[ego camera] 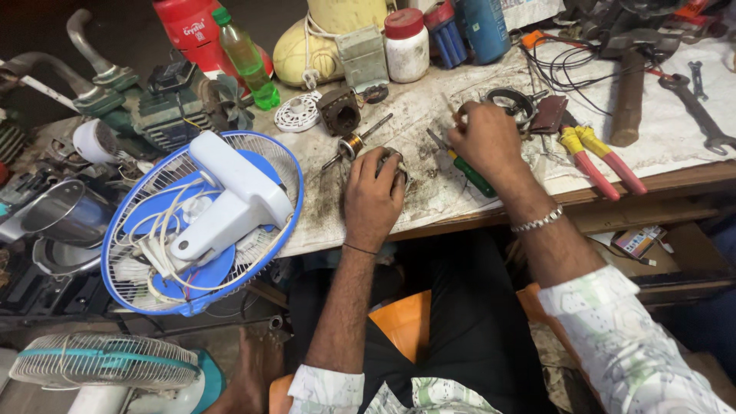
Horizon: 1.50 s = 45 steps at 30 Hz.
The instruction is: The person disassembles a small electrical motor using a screwdriver, removes the rotor and internal components, and then reassembles the motor housing and parts.
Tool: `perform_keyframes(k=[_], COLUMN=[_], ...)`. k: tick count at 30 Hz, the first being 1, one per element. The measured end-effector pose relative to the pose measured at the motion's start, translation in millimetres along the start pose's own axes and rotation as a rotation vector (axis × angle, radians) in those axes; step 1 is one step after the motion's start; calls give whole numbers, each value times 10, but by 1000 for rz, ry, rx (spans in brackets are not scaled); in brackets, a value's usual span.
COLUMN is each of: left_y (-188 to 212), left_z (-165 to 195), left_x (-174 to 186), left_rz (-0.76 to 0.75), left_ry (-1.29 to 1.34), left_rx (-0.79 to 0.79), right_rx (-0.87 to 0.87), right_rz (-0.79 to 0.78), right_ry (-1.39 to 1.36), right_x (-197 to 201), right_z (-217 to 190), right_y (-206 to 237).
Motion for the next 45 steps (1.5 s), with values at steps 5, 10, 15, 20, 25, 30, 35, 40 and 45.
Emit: perform_keyframes(k=[5,10,15,20,25,30,35,40,45], left_y=[-36,-154,-191,-130,-159,-175,-182,-189,-188], left_z=[-4,68,14,-95,-56,-30,-15,-8,4], left_x=[-3,-62,-119,-186,-225,-255,-277,-269,-267], left_rz=[-160,-115,21,2,2,-42,-78,-117,-100], left_ry=[5,-116,-102,183,169,140,93,120,94], left_rx=[105,114,23,166,137,138,149,184,158], right_rx=[266,296,246,319,328,283,249,277,215], right_rz=[194,181,288,308,257,198,93,144,71], right_ry=[-207,-389,-394,-358,-256,-178,-143,-103,-180], right_x=[-210,-524,-658,-729,-712,-711,-734,-706,-754], right_z=[67,7,55,130,125,97,97,57,62], right_y=[280,672,750,797,863,866,833,890,849])
Point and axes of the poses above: each hand's wrist, its own y-axis away from the middle knuckle, its own x-axis out of the back of the hand, z = x × y, the point moved 2 cm from there along -y, towards the middle knuckle, and after that the axes turned 11 degrees about -z, right-handed, at the moved point
